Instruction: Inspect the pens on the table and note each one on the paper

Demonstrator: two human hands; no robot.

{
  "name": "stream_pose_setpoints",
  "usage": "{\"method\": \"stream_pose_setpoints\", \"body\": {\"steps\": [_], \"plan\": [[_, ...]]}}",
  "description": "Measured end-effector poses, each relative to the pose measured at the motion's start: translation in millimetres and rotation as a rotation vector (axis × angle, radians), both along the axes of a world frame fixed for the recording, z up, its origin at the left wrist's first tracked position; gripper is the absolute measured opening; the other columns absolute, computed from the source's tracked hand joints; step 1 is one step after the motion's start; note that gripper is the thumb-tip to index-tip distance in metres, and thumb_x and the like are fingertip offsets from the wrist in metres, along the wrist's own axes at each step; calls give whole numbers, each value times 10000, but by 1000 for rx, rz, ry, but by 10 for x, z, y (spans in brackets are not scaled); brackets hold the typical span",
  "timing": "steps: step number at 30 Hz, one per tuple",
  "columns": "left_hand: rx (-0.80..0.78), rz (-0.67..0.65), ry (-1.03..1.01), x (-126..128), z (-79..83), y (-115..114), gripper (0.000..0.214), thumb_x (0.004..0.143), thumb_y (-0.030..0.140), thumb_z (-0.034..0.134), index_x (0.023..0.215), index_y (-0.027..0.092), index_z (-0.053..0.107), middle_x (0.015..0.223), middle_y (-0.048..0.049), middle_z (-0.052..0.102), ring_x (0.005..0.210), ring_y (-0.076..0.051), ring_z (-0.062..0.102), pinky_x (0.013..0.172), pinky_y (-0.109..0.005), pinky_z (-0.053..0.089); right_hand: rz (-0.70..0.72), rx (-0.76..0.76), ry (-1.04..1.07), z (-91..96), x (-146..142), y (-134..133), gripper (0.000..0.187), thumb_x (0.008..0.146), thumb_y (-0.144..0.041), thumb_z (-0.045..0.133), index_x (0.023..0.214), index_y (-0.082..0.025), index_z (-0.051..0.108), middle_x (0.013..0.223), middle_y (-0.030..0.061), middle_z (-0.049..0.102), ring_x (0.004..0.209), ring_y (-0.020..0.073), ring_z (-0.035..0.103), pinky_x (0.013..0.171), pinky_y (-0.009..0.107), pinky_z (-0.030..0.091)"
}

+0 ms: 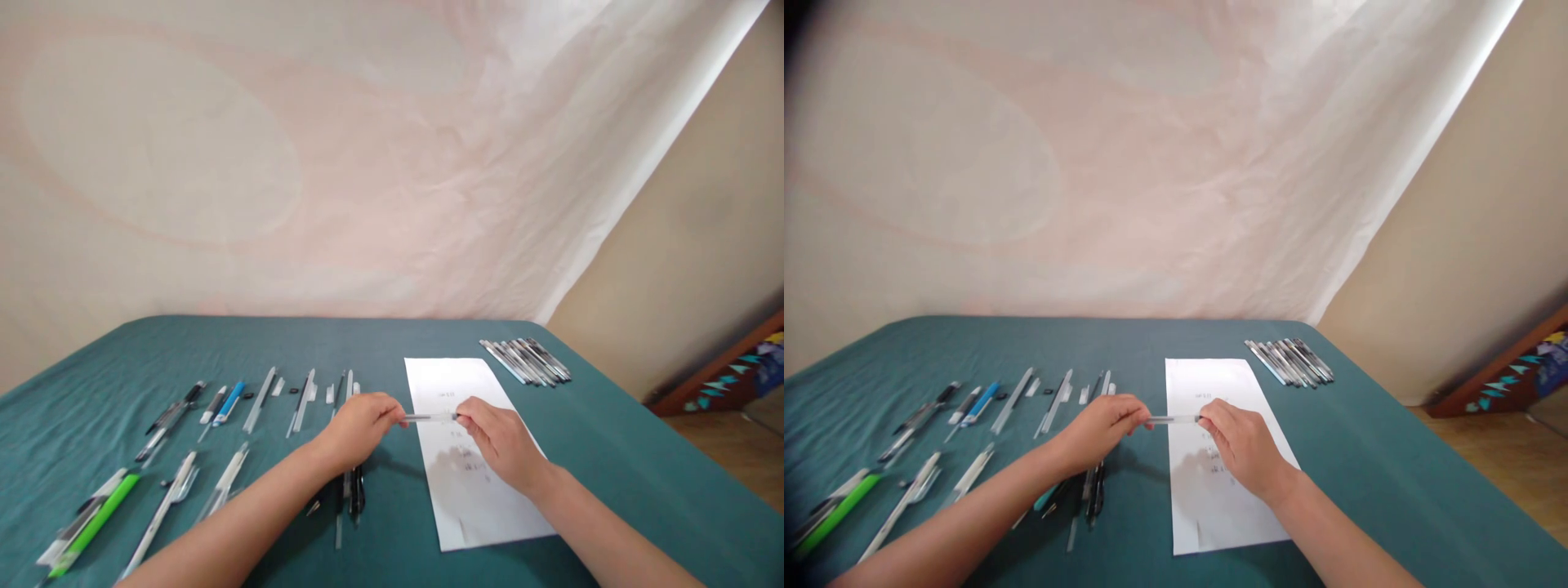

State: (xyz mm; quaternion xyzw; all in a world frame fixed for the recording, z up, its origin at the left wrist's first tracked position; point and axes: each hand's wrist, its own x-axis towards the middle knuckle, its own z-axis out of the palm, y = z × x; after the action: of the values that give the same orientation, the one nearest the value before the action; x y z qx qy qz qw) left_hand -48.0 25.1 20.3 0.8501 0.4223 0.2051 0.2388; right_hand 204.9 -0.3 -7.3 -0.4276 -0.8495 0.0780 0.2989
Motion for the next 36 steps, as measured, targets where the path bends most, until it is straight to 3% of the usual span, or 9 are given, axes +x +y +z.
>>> {"method": "stream_pose_setpoints", "body": {"steps": [7,13,17,21,26,28,30,33,36], "plan": [[231,118,-122,19,-10,-25,103,852,249,584,851,208,679,835,-12,671,823,-174,589,799,-271,355,-9,-352,247,21,-56,4,336,987,-371,278,748,-207,447,609,-28,542,558,110,512,588,223,402],[-59,107,-118,-32,6,30,422,935,400,362,815,179,700,651,6,599,619,-140,546,572,-221,358,-51,-21,113,23,36,25,221,965,-325,359,879,-209,526,739,15,571,641,132,529,619,250,395],[-135,111,-148,-49,-18,60,375,906,395,403,807,186,699,668,12,597,647,-140,555,576,-211,373,-18,54,66,15,75,33,203,961,-310,369,916,-210,540,778,32,583,670,142,538,624,259,395],[10,132,-197,-28,-10,35,232,879,287,482,779,189,667,811,-10,645,783,-157,580,700,-231,396,-27,-129,167,22,45,24,247,960,-361,368,839,-211,522,695,1,555,626,131,530,624,253,413],[274,111,-131,-21,12,-25,188,903,251,489,841,190,655,841,-37,642,837,-180,562,789,-288,369,37,-581,438,-11,-22,59,346,957,-459,325,760,-204,451,627,-18,540,549,116,526,541,234,430],[337,102,-112,-18,10,-37,183,906,270,495,875,190,656,860,-46,646,862,-192,559,819,-309,357,56,-666,505,-29,-26,77,357,950,-485,319,761,-204,432,631,-20,535,526,113,530,501,227,428],[276,113,-142,-13,-1,-29,190,901,294,499,882,193,659,862,-42,652,848,-187,568,801,-298,373,11,-567,480,-30,-8,80,356,954,-471,321,754,-203,444,630,-18,539,531,112,528,515,229,431],[23,145,-232,-13,-31,19,228,881,337,499,851,193,674,836,-17,672,790,-169,590,722,-256,412,-64,-235,303,-6,47,61,303,962,-400,346,796,-205,508,663,-1,563,594,124,530,594,248,430],[-177,150,-287,-24,-57,65,281,864,382,491,848,184,690,802,-1,691,751,-165,603,664,-237,426,-30,-2,119,9,90,49,215,958,-336,373,913,-212,543,772,27,590,671,141,544,639,263,419]]}}
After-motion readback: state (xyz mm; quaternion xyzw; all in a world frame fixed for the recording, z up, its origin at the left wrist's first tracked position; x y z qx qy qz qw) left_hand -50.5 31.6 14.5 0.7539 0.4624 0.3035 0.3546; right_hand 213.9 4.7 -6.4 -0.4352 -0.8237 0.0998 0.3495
